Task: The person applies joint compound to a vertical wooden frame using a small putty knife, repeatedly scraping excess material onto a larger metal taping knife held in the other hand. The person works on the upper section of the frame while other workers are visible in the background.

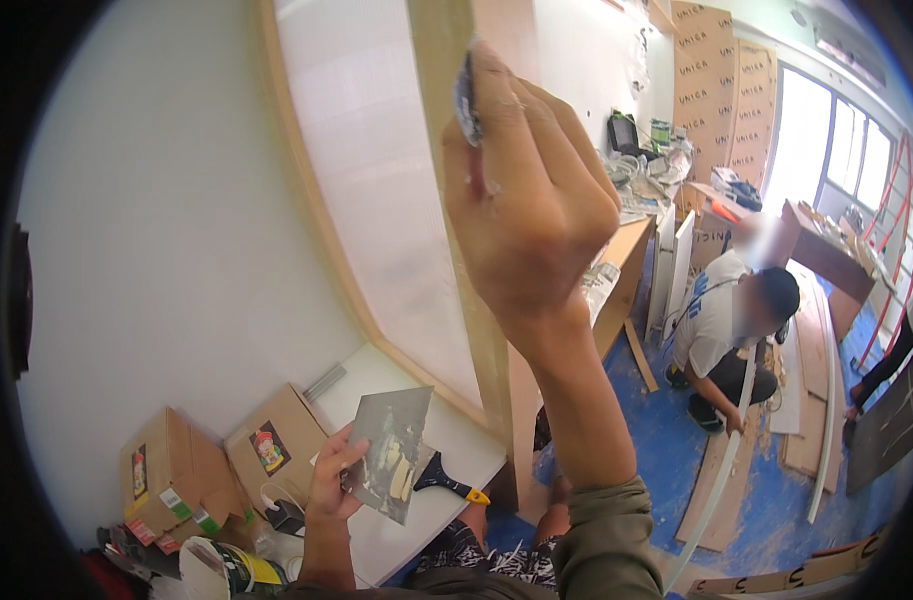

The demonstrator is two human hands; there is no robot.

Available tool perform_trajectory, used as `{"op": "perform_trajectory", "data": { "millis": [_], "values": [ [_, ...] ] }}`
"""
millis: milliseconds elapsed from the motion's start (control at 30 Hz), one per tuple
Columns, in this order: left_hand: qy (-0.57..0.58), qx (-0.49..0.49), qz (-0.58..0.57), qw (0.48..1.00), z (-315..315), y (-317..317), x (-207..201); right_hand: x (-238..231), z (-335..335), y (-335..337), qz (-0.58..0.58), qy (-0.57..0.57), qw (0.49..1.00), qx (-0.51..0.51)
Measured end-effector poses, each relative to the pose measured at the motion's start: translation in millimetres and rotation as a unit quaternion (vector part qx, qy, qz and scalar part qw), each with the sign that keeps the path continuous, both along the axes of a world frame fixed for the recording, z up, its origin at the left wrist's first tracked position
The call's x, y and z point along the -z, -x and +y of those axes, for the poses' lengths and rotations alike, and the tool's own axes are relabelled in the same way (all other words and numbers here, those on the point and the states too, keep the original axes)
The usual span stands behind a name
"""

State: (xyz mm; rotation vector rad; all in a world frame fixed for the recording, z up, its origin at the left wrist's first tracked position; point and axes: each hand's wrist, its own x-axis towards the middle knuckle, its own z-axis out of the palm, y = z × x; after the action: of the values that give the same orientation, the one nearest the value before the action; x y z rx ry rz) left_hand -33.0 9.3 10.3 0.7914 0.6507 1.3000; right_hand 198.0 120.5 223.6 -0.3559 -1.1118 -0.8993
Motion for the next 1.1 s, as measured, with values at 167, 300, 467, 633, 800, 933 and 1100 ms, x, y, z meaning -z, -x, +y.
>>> {"op": "perform_trajectory", "data": {
  "millis": [167,300,467,633,800,933,1100],
  "values": [
    [-0.006,0.028,-0.006,1.0,3,3,2,3,-3,14,-0.016,0.032,0.994,0.102],
    [-0.002,0.025,-0.01,1.0,3,5,2,16,-18,29,-0.056,0.037,0.994,0.085],
    [0.001,0.006,-0.011,1.0,1,2,1,11,-21,-1,0.093,0.092,0.974,-0.184],
    [0.006,0.01,-0.007,1.0,-1,1,-2,-2,5,-30,0.076,0.116,0.966,-0.219],
    [0.011,0.001,0.0,1.0,-2,-2,-2,6,7,-18,0.046,0.096,0.975,-0.193],
    [0.005,-0.006,0.012,1.0,-4,-4,-3,24,-7,-14,0.062,0.069,0.961,-0.262],
    [0.003,-0.014,0.026,1.0,-7,-7,-7,32,-16,-36,0.147,0.145,0.845,-0.494]
  ]
}}
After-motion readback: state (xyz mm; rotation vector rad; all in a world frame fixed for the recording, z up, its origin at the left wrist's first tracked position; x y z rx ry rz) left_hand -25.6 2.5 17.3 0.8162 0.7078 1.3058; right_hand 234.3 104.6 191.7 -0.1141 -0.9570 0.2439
